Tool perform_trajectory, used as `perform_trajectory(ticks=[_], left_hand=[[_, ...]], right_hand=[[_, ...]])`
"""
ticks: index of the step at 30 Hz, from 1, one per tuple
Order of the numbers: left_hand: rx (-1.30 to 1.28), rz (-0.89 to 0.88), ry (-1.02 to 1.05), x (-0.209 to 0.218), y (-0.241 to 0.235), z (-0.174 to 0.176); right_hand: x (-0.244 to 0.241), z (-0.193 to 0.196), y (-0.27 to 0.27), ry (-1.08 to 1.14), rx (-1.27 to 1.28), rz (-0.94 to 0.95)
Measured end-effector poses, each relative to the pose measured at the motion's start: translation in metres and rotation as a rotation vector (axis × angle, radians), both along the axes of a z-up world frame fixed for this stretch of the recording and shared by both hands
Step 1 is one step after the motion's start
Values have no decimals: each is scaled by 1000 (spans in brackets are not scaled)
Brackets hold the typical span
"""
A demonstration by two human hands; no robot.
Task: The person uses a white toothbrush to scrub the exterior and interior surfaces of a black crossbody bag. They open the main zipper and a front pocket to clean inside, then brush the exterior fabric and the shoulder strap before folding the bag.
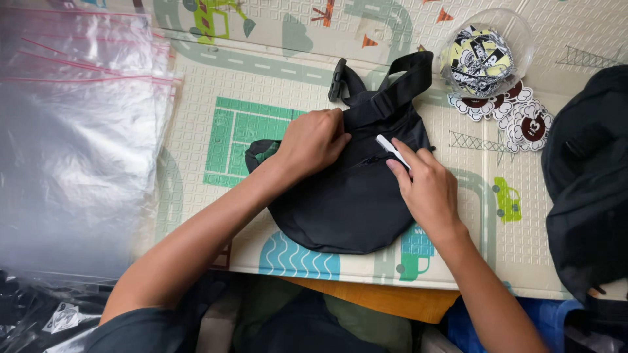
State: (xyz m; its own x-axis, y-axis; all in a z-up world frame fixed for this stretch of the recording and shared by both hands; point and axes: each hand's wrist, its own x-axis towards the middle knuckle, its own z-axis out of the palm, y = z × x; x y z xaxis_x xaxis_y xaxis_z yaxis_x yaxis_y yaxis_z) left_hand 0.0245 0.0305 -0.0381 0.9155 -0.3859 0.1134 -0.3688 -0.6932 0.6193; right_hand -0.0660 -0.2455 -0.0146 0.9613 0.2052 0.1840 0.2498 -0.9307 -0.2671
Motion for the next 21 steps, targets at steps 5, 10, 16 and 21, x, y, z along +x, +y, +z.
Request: perform_trajectory(ticks=[5, 10, 16, 21], left_hand=[[-39, 0, 55, -3, 2, 5], [-42, -9, 114, -10, 8, 20], [-96, 26, 150, -6, 6, 13], [-83, 36, 130, -7, 5, 10]], right_hand=[[8, 14, 15, 30, 154, 44], [27, 1, 17, -14, 240, 51], [30, 11, 16, -168, -4, -92], [1, 4, 55, -48, 240, 3]])
